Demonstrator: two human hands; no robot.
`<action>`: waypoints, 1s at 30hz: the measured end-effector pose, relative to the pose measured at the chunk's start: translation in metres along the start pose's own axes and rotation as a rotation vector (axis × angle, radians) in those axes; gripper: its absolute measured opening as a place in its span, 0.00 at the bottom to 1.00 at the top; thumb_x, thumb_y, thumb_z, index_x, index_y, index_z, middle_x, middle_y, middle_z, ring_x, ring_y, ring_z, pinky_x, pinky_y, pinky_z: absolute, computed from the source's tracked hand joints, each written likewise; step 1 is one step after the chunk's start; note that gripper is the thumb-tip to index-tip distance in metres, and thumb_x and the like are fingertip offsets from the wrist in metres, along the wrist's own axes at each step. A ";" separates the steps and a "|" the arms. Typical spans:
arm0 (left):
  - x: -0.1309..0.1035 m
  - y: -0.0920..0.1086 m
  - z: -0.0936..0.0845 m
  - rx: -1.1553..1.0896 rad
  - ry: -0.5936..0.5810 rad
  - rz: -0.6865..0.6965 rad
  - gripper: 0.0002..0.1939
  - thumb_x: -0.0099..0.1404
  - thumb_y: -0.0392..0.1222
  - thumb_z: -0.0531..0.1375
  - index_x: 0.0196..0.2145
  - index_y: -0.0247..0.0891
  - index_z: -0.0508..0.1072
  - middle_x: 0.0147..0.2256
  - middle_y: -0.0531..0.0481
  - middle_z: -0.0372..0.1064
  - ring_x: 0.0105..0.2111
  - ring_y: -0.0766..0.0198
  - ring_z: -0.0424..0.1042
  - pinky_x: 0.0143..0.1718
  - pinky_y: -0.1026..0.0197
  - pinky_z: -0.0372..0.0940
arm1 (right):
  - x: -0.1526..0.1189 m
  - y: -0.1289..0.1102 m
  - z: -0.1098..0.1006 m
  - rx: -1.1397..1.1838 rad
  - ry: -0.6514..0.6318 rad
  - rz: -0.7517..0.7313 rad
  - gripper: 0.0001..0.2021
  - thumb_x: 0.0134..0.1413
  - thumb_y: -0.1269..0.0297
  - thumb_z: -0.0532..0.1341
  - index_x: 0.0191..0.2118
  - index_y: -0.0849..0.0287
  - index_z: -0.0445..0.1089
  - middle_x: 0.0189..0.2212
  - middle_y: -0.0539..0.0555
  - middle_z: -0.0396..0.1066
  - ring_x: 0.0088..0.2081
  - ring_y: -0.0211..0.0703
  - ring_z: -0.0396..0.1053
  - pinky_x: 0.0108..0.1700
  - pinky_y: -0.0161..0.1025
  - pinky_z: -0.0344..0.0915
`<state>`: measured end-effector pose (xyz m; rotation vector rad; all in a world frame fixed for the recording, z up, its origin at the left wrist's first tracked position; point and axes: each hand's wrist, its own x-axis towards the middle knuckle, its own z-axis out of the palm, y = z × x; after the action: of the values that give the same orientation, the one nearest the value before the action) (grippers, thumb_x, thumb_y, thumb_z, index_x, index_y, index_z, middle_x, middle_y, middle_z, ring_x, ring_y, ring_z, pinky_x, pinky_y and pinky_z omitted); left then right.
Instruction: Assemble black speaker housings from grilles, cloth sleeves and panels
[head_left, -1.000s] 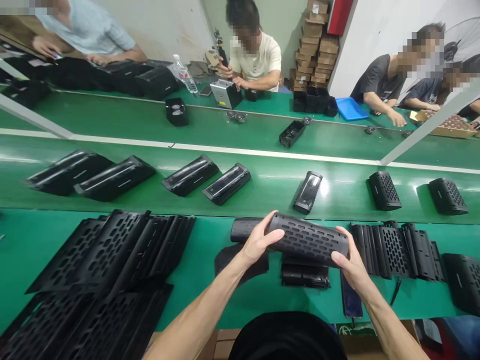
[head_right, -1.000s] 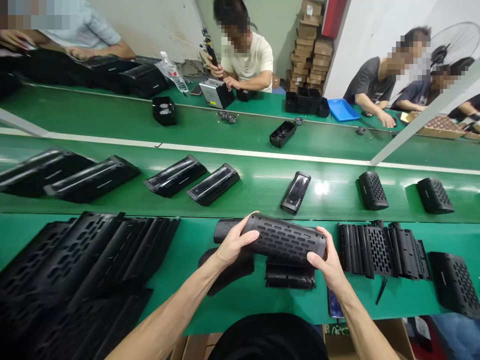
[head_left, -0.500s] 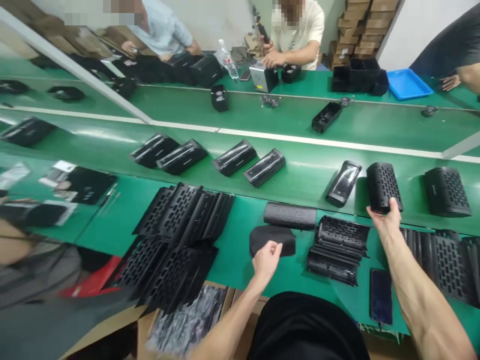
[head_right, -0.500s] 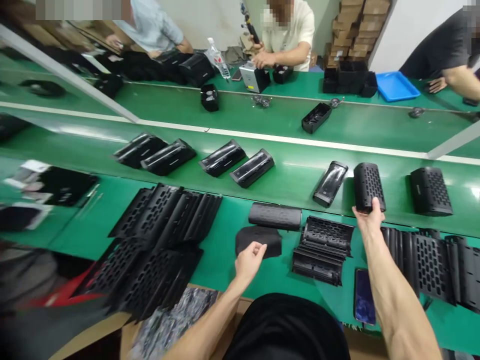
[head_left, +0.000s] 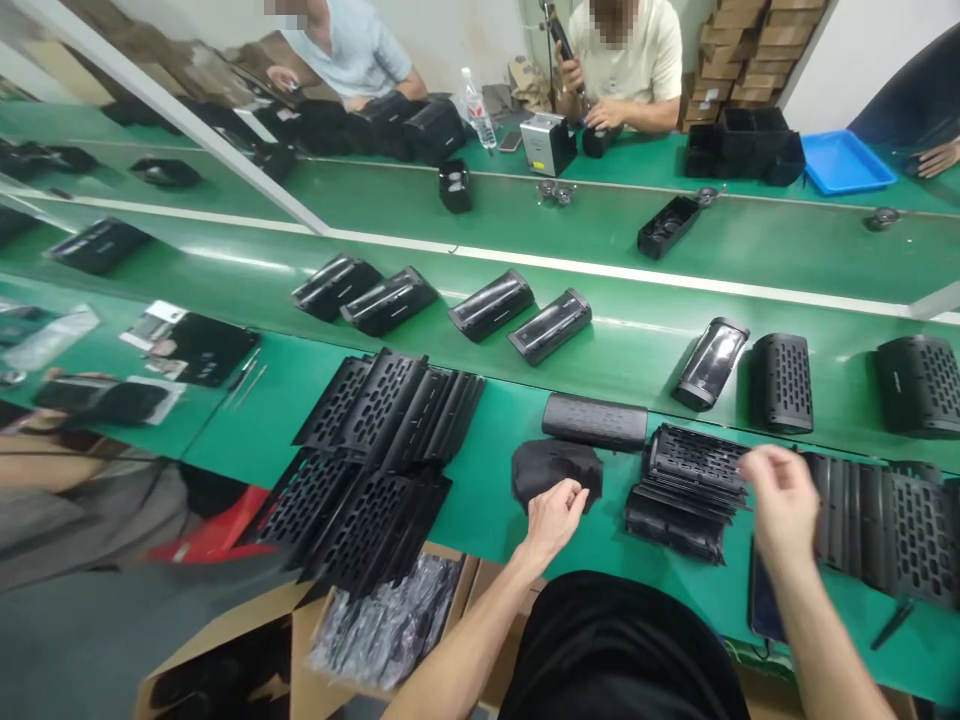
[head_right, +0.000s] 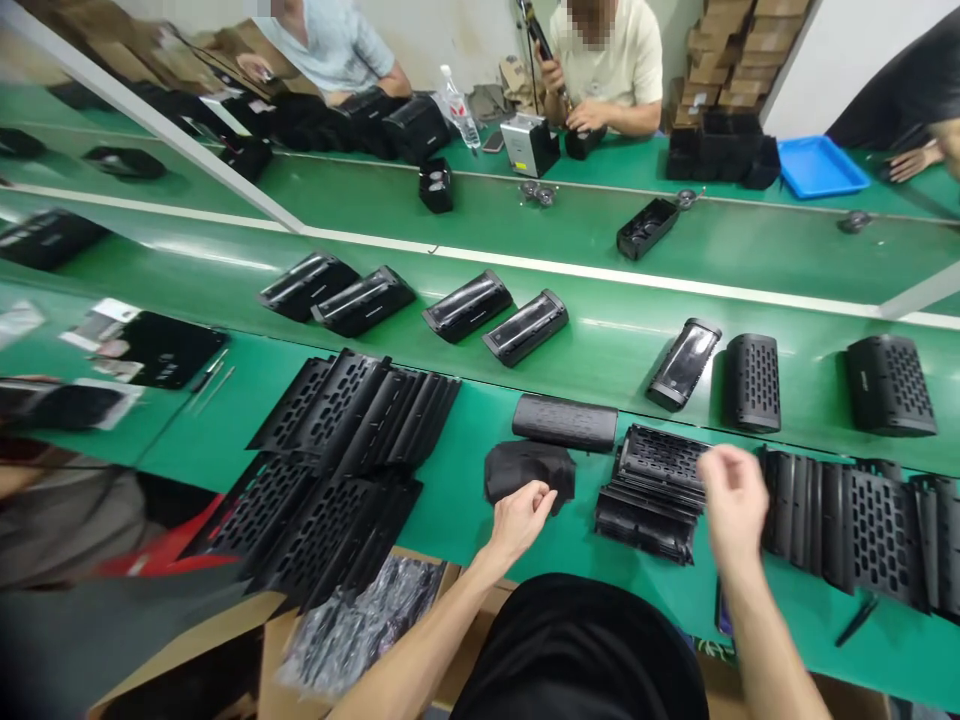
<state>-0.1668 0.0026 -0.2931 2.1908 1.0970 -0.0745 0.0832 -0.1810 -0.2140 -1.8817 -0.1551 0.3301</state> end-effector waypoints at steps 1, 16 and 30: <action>-0.004 0.002 0.000 -0.024 -0.010 0.036 0.13 0.73 0.48 0.55 0.35 0.42 0.76 0.30 0.50 0.76 0.32 0.61 0.74 0.37 0.62 0.60 | -0.032 0.002 0.011 -0.018 -0.162 0.029 0.17 0.54 0.47 0.68 0.40 0.55 0.74 0.36 0.55 0.75 0.37 0.48 0.72 0.43 0.47 0.73; -0.006 0.046 0.044 -0.296 -0.122 0.147 0.12 0.68 0.49 0.58 0.42 0.41 0.74 0.38 0.47 0.75 0.34 0.60 0.72 0.42 0.58 0.66 | -0.087 0.092 0.001 -0.273 -0.089 0.164 0.21 0.46 0.40 0.66 0.30 0.56 0.75 0.30 0.55 0.71 0.33 0.51 0.67 0.43 0.49 0.65; 0.003 0.042 0.038 -0.518 -0.267 0.030 0.17 0.66 0.58 0.57 0.41 0.41 0.68 0.23 0.60 0.62 0.24 0.65 0.65 0.29 0.63 0.60 | -0.084 0.102 -0.009 -0.094 0.052 0.267 0.20 0.41 0.43 0.69 0.29 0.54 0.69 0.28 0.52 0.71 0.34 0.49 0.69 0.41 0.45 0.67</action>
<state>-0.1249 -0.0353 -0.3006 1.6762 0.8220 -0.0596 0.0003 -0.2457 -0.2943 -2.0051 0.1188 0.4614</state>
